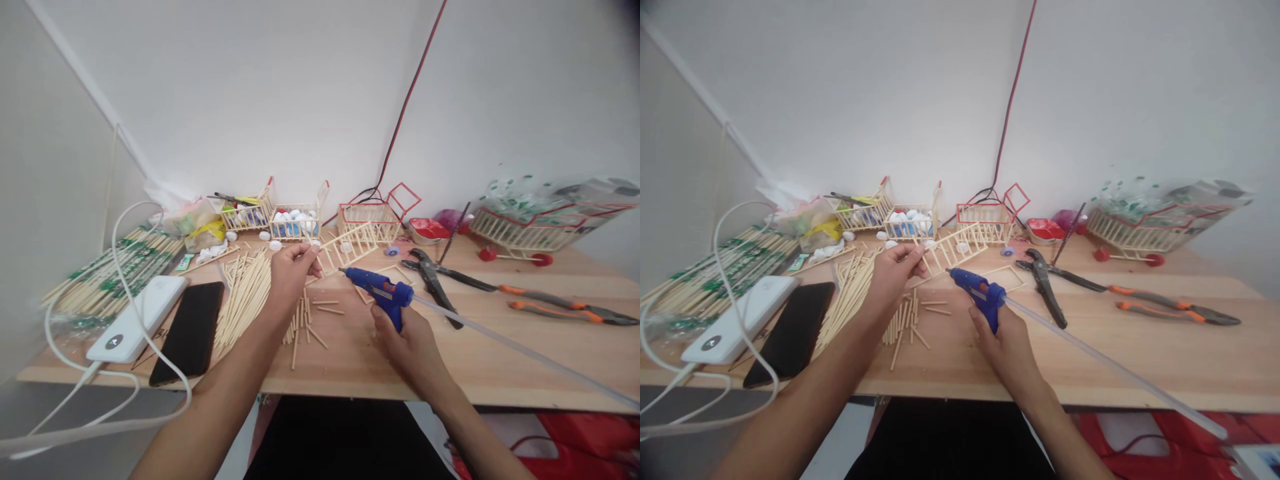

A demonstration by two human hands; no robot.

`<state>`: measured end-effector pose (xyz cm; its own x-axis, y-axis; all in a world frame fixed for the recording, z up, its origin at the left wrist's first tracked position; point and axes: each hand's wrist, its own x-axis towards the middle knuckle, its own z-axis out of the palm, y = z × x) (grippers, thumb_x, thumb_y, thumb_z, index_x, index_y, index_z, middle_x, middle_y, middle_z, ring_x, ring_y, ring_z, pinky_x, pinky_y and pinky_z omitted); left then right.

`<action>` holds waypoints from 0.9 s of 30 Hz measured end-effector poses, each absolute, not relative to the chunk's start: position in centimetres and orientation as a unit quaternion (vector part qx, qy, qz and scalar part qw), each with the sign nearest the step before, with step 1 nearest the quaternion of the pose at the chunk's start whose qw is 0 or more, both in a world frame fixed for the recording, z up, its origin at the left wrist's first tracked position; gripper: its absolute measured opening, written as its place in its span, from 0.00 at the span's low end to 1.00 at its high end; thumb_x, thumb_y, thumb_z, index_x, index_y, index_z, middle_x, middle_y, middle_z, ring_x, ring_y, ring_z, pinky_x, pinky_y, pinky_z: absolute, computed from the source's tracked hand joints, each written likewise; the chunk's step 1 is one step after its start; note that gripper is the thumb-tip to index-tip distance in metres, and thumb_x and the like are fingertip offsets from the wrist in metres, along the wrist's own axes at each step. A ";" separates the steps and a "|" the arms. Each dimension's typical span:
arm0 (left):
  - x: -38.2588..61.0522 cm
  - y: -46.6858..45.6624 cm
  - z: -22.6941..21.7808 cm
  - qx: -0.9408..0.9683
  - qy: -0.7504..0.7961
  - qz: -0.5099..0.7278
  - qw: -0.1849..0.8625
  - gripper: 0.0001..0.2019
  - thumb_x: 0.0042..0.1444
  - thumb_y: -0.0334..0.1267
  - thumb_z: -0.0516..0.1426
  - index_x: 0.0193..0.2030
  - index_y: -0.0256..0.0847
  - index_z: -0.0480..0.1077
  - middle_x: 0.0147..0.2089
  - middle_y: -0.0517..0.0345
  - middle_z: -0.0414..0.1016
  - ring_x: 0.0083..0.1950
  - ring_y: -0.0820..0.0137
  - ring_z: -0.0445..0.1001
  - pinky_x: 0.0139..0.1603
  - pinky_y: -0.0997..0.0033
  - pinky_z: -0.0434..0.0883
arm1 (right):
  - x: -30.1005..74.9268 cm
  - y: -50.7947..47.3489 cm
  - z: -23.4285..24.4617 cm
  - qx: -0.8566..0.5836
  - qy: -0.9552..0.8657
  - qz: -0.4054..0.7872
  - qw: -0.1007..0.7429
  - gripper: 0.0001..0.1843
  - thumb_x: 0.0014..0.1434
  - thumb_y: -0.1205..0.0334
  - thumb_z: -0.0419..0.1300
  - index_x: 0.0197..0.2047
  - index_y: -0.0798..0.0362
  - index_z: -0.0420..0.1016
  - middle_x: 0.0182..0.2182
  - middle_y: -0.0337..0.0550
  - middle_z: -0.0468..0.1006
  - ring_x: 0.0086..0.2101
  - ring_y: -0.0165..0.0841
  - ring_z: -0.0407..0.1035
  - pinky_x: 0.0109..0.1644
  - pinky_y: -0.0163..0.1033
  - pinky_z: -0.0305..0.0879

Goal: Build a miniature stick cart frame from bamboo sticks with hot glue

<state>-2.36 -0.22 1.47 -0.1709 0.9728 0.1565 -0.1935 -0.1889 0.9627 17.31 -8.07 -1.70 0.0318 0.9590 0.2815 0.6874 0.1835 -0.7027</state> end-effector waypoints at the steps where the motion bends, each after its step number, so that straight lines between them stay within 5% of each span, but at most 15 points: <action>1: -2.4 -0.2 1.5 0.446 0.437 0.629 0.463 0.12 0.48 0.43 0.64 0.28 0.34 0.74 0.20 0.62 0.70 0.20 0.77 0.68 0.24 0.76 0.70 | 17.3 -8.1 -1.7 -0.611 -0.671 0.185 0.377 0.24 0.62 0.44 0.50 0.38 0.57 0.75 0.22 0.45 0.74 0.24 0.37 0.68 0.28 0.37 0.60; 27: -2.2 -0.3 1.5 0.457 0.441 0.625 0.454 0.14 0.46 0.46 0.65 0.27 0.35 0.74 0.19 0.61 0.70 0.20 0.77 0.68 0.24 0.76 0.69 | 17.3 -8.1 -1.9 -0.604 -0.673 0.198 0.379 0.24 0.61 0.45 0.52 0.39 0.58 0.76 0.26 0.46 0.77 0.26 0.38 0.69 0.31 0.38 0.63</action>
